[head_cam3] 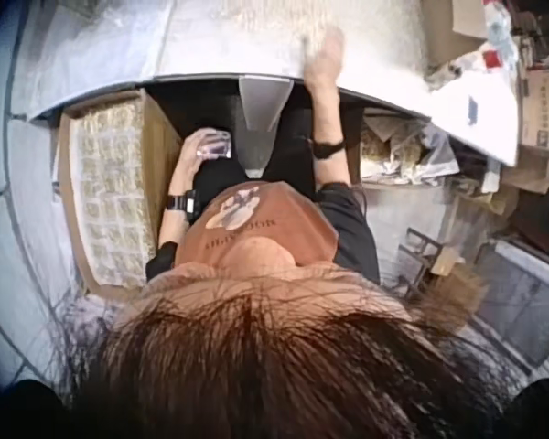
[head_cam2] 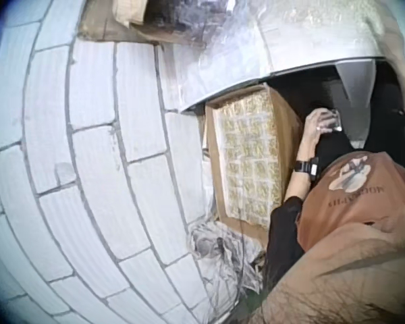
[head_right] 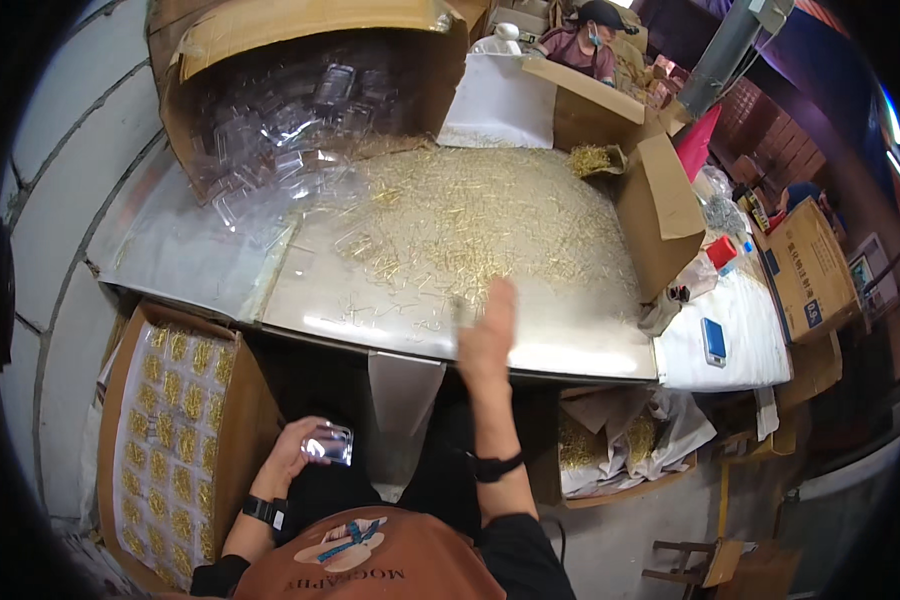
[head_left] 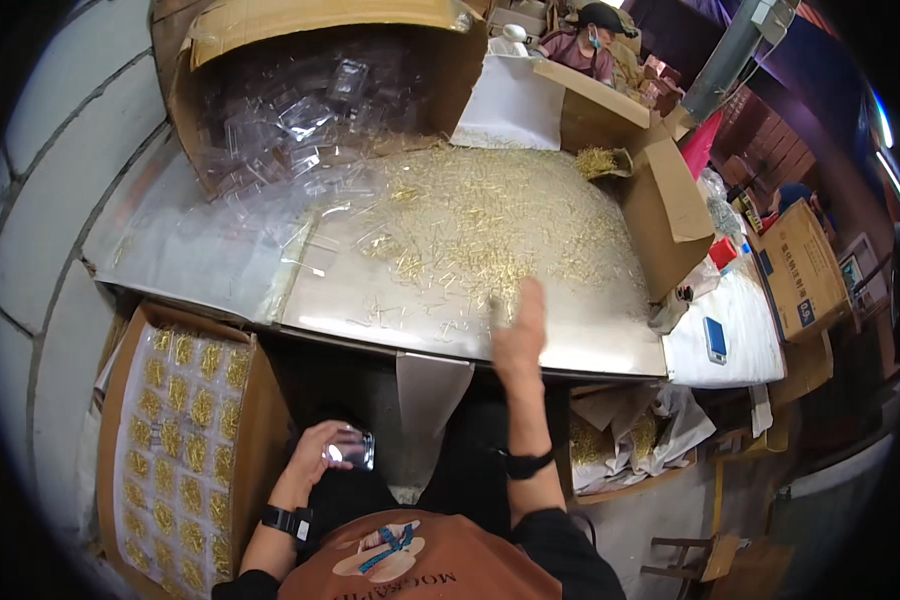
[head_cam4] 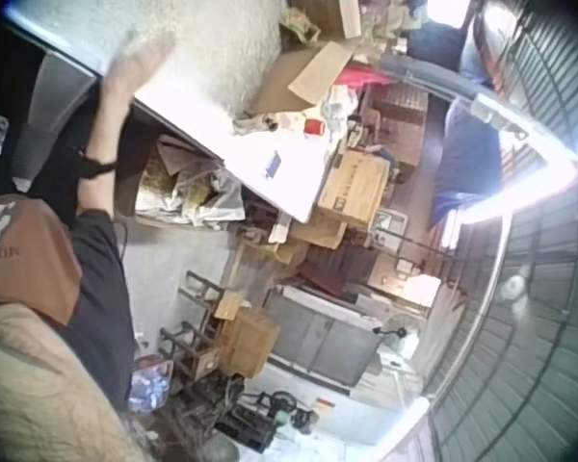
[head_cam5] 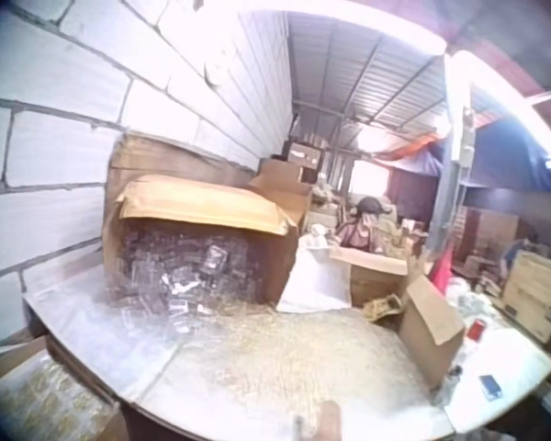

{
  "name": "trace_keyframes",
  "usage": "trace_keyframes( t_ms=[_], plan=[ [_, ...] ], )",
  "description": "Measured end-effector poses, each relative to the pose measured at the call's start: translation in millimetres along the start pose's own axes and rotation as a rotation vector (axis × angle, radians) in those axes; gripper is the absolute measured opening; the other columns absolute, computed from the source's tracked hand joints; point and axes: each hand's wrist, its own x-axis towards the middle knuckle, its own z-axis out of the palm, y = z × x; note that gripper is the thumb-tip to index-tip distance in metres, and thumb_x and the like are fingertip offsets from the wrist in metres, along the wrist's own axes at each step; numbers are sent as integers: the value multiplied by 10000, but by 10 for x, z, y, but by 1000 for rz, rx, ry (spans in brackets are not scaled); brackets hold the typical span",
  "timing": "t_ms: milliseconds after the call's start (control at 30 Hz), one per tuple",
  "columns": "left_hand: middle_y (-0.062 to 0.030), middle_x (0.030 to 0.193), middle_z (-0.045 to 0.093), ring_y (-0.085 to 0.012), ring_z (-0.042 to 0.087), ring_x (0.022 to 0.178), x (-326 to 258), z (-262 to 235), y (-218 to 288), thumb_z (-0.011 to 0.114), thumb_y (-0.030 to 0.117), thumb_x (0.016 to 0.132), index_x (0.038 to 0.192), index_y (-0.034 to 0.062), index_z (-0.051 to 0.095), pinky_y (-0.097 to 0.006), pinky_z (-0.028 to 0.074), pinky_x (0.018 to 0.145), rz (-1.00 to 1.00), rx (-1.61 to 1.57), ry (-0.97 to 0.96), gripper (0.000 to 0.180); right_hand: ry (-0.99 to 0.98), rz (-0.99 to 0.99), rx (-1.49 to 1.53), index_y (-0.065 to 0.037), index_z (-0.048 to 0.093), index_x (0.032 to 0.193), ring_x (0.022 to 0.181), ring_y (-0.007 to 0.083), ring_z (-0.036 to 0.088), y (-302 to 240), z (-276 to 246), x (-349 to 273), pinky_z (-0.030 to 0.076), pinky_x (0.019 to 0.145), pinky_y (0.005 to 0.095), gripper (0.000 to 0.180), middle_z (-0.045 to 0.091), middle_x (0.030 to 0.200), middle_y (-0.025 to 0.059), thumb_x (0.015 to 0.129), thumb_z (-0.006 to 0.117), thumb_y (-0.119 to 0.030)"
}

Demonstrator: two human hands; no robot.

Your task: Packing small electronic or metal components into boxes and bags in a workshop environment.

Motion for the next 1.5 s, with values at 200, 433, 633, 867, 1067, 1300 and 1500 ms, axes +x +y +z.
trace_keyframes(
  t_ms=[200, 433, 633, 867, 1067, 1300, 1500],
  plan=[
    [-200, 961, 622, -299, 655, 772, 379, 612, -424, 378, 351, 926, 1009, -5, 540, -338, 549, 545, -189, 26, -83, 400, -264, 101, -232, 66, 228, 1343, 1322, 361, 187, 245, 141, -25, 152, 1078, 451, 704, 216, 1406, 254, 882, 447, -419],
    [-198, 998, 610, -362, 648, 788, 573, 948, -559, 351, 427, 920, 1206, -49, 401, -312, 544, 514, -112, -136, -161, 557, -373, -96, -214, 127, 295, 1275, 1286, 417, 235, -358, 119, -600, 214, 1062, 441, 581, 270, 1361, 291, 872, 474, -252],
    [-200, 1003, 609, -349, 652, 774, 525, 986, -390, 262, 388, 955, 1205, -28, 417, -315, 550, 522, -110, -95, -219, 509, -488, -249, -3, 102, 400, 1209, 1196, 401, 385, -482, -396, -882, 334, 992, 416, 461, 386, 1285, 281, 818, 530, -106],
    [-174, 1007, 616, -245, 659, 761, 630, 813, -542, 278, 349, 959, 1181, -20, 460, -315, 559, 527, -159, -90, -259, 468, -255, -122, 249, 1, 535, 1123, 1080, 330, 519, -180, -443, -549, 426, 906, 362, 299, 532, 1166, 199, 833, 546, -69],
    [-162, 1011, 612, -255, 652, 806, 735, 741, -711, 293, 308, 959, 1162, -13, 471, -353, 568, 583, -193, -181, -212, 420, -326, -219, 169, -23, 452, 1228, 1219, 369, 368, -276, 175, -106, 325, 1001, 399, 423, 388, 1322, 198, 857, 531, -211],
    [-112, 934, 622, -227, 655, 738, 709, 800, -641, 350, 337, 942, 1116, 11, 496, -358, 560, 519, -166, -204, -129, 397, -375, -312, -46, -1, 475, 1197, 1226, 371, 359, -399, 98, -604, 331, 999, 398, 404, 441, 1272, 191, 821, 535, -137],
    [-132, 1000, 613, -232, 655, 782, 730, 853, -509, 288, 346, 952, 1193, 27, 446, -326, 567, 524, -112, -185, -213, 430, -548, -356, 113, 2, 510, 1129, 1186, 328, 424, -389, -598, -1088, 387, 957, 378, 399, 498, 1202, 167, 733, 538, 45]
  ],
)
